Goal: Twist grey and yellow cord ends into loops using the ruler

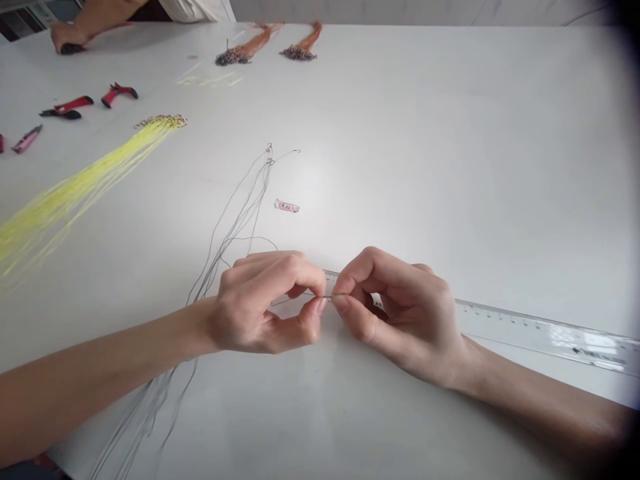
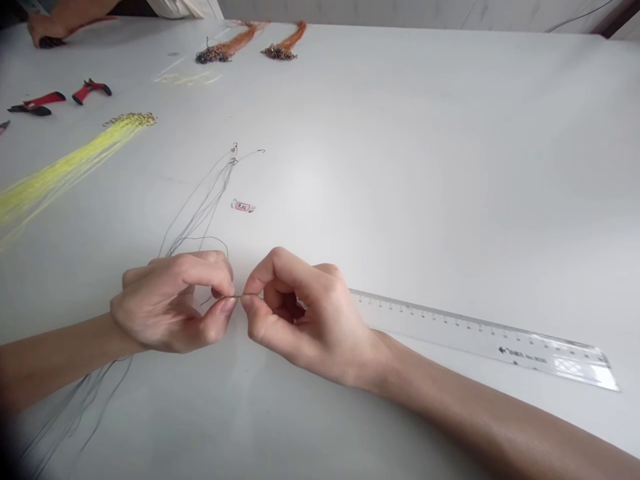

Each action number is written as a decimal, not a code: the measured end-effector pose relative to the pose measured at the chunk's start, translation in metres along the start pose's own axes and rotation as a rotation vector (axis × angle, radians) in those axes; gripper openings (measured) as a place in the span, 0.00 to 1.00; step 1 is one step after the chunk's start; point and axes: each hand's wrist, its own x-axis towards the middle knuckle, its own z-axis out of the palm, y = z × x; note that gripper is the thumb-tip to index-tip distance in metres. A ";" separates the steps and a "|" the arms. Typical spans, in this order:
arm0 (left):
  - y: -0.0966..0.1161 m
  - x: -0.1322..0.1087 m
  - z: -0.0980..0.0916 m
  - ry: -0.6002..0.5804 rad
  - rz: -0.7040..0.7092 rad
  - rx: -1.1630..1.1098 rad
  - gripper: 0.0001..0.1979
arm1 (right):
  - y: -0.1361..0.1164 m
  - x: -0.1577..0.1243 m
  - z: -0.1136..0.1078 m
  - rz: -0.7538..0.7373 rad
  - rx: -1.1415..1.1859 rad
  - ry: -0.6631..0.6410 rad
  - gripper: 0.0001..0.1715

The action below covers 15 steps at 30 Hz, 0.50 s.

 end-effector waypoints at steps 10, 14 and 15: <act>-0.001 0.000 0.001 0.014 0.004 -0.017 0.10 | 0.001 0.001 0.000 -0.012 0.003 0.000 0.05; -0.001 0.000 0.001 0.026 0.013 -0.047 0.10 | 0.004 0.000 0.001 -0.027 -0.003 0.002 0.05; -0.001 -0.001 0.001 0.026 0.011 -0.048 0.10 | 0.004 -0.001 0.001 -0.027 -0.005 0.003 0.05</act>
